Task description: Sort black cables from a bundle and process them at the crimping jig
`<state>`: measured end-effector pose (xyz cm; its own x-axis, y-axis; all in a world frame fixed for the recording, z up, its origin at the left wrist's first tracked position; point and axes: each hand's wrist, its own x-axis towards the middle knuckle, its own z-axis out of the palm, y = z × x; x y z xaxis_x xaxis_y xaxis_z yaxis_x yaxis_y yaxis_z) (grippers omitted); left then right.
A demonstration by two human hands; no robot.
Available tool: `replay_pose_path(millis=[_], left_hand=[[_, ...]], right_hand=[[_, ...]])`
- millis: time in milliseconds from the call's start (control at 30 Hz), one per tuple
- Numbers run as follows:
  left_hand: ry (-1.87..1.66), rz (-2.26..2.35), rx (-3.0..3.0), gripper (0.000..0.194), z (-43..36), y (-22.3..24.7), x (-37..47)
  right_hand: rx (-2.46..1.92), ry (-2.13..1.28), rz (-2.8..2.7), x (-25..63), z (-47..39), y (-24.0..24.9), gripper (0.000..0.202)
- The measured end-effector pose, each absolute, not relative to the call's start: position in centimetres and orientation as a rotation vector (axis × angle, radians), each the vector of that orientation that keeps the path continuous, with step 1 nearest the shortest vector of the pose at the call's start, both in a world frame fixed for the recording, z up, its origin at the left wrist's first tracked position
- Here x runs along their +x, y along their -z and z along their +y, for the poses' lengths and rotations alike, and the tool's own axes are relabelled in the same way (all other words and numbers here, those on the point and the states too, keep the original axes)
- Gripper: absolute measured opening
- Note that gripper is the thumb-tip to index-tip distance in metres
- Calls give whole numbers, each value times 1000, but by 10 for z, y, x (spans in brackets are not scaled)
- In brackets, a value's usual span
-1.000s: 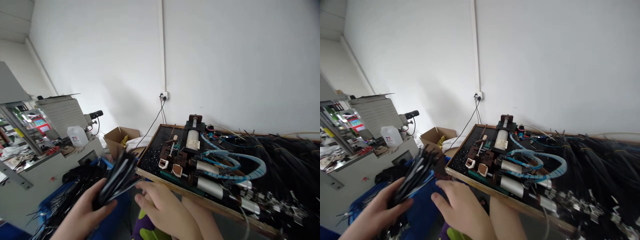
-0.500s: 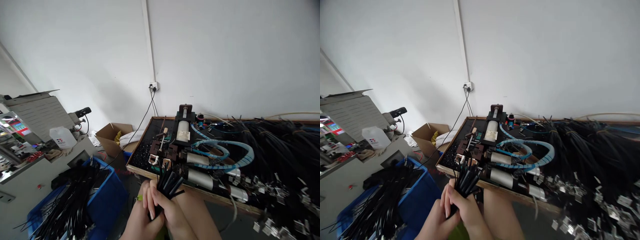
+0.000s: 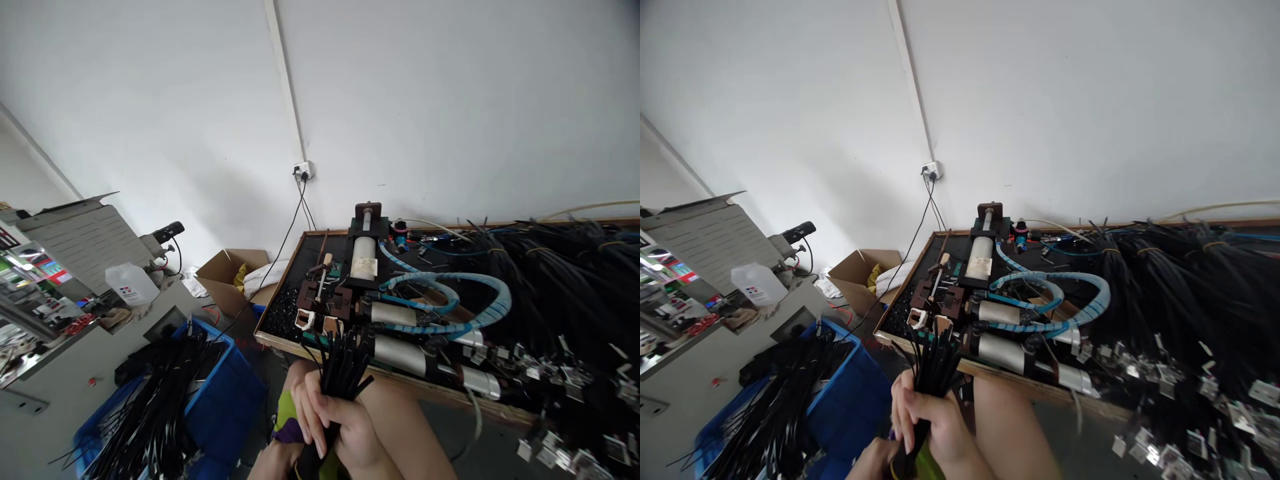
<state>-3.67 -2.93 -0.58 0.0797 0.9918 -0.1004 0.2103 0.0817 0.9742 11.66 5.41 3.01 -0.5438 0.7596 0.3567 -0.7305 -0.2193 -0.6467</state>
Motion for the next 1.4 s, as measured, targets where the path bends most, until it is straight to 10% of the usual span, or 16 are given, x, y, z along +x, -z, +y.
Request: replay_pose_path(millis=[467,767,1400], left_hand=[[-1311,1226,1090,71,-8,29,-19],[-1379,1040,986,46,-6,9,-33],[-1414,1130,902,54,-29,9,-11]], right_hand=[[-499,-1508,-1453,123,60,-31,50],[-572,-1132,-1627,135,65,-45,41],[-781,-1017,-1648,148,55,-44,42]])
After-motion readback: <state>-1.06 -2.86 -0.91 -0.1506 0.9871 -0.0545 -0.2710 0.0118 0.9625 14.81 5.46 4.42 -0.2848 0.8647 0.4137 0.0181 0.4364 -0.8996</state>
